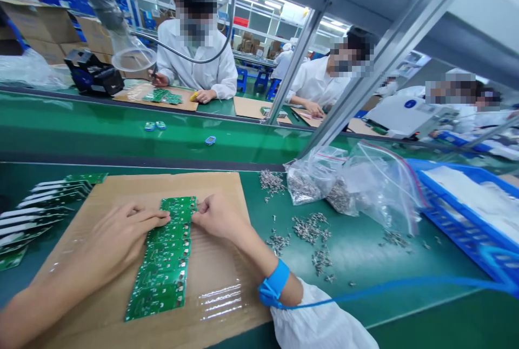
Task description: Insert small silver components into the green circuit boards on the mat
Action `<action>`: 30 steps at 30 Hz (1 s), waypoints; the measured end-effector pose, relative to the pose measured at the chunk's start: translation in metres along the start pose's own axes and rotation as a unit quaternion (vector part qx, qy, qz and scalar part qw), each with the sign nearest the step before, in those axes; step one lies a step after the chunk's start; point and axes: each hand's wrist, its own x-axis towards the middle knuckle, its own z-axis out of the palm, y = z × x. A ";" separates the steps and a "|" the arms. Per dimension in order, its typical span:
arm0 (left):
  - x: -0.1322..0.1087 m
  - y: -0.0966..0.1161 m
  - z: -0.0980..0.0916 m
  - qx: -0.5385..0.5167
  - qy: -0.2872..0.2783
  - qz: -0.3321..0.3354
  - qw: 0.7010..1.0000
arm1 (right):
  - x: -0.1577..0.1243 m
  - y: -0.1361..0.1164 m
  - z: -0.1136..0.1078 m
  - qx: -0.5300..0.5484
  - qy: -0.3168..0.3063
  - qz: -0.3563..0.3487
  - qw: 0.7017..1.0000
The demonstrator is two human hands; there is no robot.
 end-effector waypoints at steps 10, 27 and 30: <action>-0.002 -0.005 0.003 -0.002 0.028 -0.002 1.000 | 0.001 0.004 0.002 -0.010 0.006 -0.002 1.000; -0.001 0.005 -0.003 0.025 -0.019 -0.008 0.999 | -0.002 0.000 0.000 -0.009 0.000 0.024 1.000; -0.002 0.004 -0.002 0.025 -0.020 -0.015 0.999 | 0.001 0.001 0.007 -0.015 0.008 0.010 1.000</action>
